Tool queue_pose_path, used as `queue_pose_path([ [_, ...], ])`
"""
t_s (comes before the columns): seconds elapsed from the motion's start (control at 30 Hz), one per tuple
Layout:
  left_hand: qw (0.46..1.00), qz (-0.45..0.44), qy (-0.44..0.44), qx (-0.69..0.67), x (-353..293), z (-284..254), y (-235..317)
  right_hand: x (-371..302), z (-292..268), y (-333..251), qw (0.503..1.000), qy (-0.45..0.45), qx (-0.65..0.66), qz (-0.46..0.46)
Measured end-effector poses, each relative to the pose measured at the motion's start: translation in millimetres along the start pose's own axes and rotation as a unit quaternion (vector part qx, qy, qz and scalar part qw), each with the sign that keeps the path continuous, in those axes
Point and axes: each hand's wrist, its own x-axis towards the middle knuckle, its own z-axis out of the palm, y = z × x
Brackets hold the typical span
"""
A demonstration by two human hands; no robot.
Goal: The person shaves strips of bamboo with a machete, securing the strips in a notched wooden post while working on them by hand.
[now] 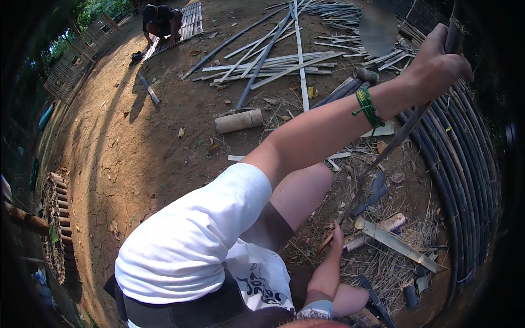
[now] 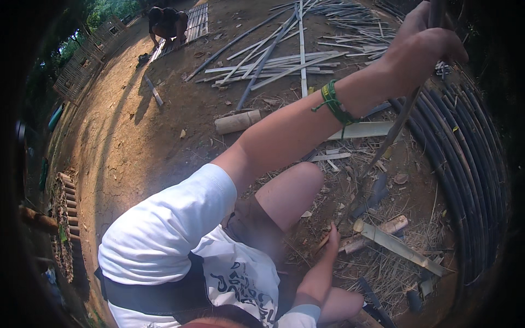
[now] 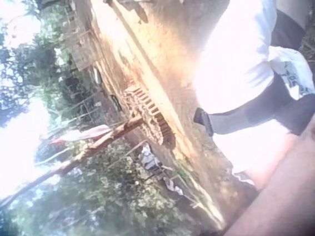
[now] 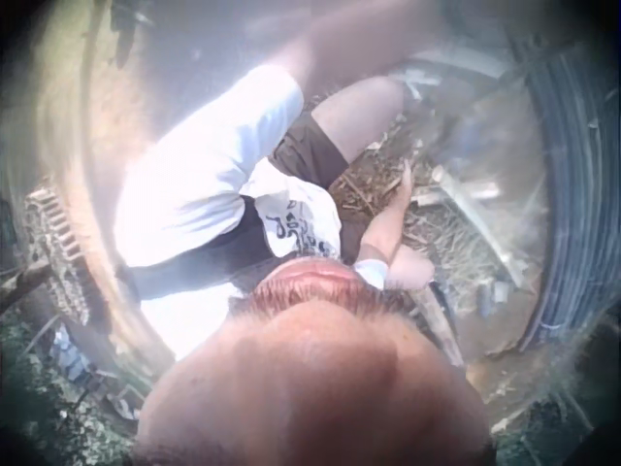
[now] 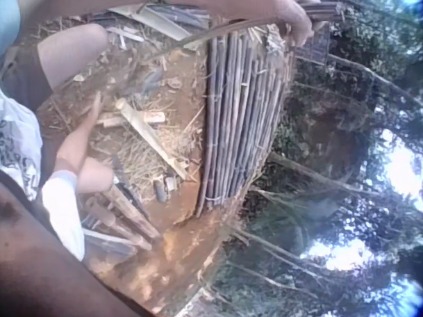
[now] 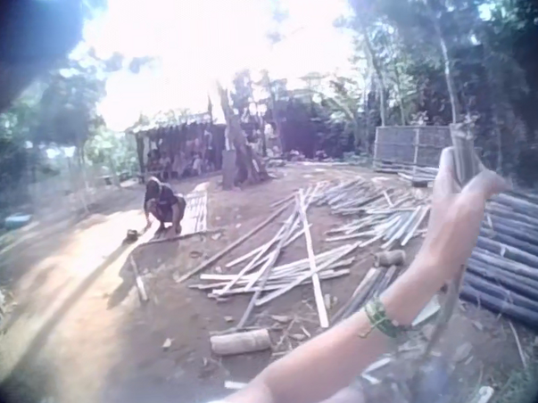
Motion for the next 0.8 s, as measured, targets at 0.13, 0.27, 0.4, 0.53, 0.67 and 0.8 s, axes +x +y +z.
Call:
queue_pose_path([
  [0.13, 0.994, 0.086, 0.060, -0.014, 25.1, 3.3, 13.4, -11.2, -19.6, 2.2, 0.999, 0.022, -0.031, 0.012],
  [0.27, 0.965, 0.223, 0.130, 0.051, 35.0, 5.9, 14.3, -16.7, -19.8, 11.8, 0.998, 0.060, -0.028, -0.001],
  [0.4, 0.973, 0.212, 0.078, 0.039, 13.4, 5.5, 24.1, -30.0, -8.1, 3.2, 0.995, 0.094, 0.000, -0.031],
  [0.53, 0.978, 0.142, -0.011, 0.152, -33.4, -16.6, 18.8, -67.4, 15.5, -21.6, 0.987, 0.098, 0.079, -0.097],
  [0.67, 0.996, 0.070, -0.016, 0.055, -70.8, -26.0, 7.8, -151.3, 42.1, -65.3, 0.965, 0.087, 0.154, -0.194],
  [0.8, 0.997, 0.057, -0.013, 0.041, -115.6, -18.2, 34.6, -228.1, 54.2, -94.7, 0.940, 0.058, 0.159, -0.297],
])
